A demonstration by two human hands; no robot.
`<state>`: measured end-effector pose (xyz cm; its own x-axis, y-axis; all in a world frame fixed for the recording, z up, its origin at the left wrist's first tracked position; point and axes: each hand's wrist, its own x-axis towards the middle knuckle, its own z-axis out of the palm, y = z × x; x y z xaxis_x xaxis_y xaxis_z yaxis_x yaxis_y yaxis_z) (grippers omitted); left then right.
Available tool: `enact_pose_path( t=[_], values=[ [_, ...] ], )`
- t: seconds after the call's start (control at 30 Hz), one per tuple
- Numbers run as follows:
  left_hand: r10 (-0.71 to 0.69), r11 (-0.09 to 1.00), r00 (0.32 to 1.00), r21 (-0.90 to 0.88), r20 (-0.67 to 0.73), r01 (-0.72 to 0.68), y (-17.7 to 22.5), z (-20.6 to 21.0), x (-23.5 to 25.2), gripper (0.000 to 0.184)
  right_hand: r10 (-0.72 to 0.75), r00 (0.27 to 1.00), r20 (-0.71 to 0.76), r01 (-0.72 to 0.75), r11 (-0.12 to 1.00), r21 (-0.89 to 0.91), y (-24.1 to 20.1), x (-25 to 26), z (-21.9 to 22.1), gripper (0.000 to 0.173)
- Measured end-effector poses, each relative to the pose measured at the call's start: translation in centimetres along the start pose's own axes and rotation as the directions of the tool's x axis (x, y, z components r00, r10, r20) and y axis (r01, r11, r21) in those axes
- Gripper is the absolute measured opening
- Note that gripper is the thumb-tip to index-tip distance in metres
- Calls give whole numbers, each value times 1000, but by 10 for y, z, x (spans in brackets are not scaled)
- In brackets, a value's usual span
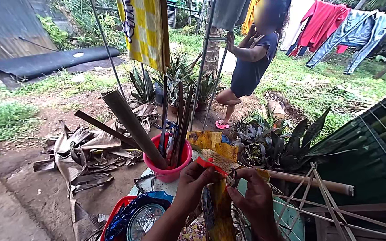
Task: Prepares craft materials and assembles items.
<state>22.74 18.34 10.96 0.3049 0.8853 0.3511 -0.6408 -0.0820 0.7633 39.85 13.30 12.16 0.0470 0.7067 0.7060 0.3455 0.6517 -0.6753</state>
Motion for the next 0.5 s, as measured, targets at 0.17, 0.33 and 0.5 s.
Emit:
enact_pose_path(
  t=[0.17,0.33,0.5],
  values=[
    [5,1000,1000,-19,12,-5,-7,-5,-3,12,-1,1000,18,1,999,37,0,1,-1,26],
    [81,996,996,-44,37,-80,-17,-13,-10,17,10,1000,15,-11,999,43,1,1,-2,24],
    [236,971,959,9,159,-240,-23,-17,-18,20,21,1000,16,-21,999,28,2,2,0,23]
  ],
)
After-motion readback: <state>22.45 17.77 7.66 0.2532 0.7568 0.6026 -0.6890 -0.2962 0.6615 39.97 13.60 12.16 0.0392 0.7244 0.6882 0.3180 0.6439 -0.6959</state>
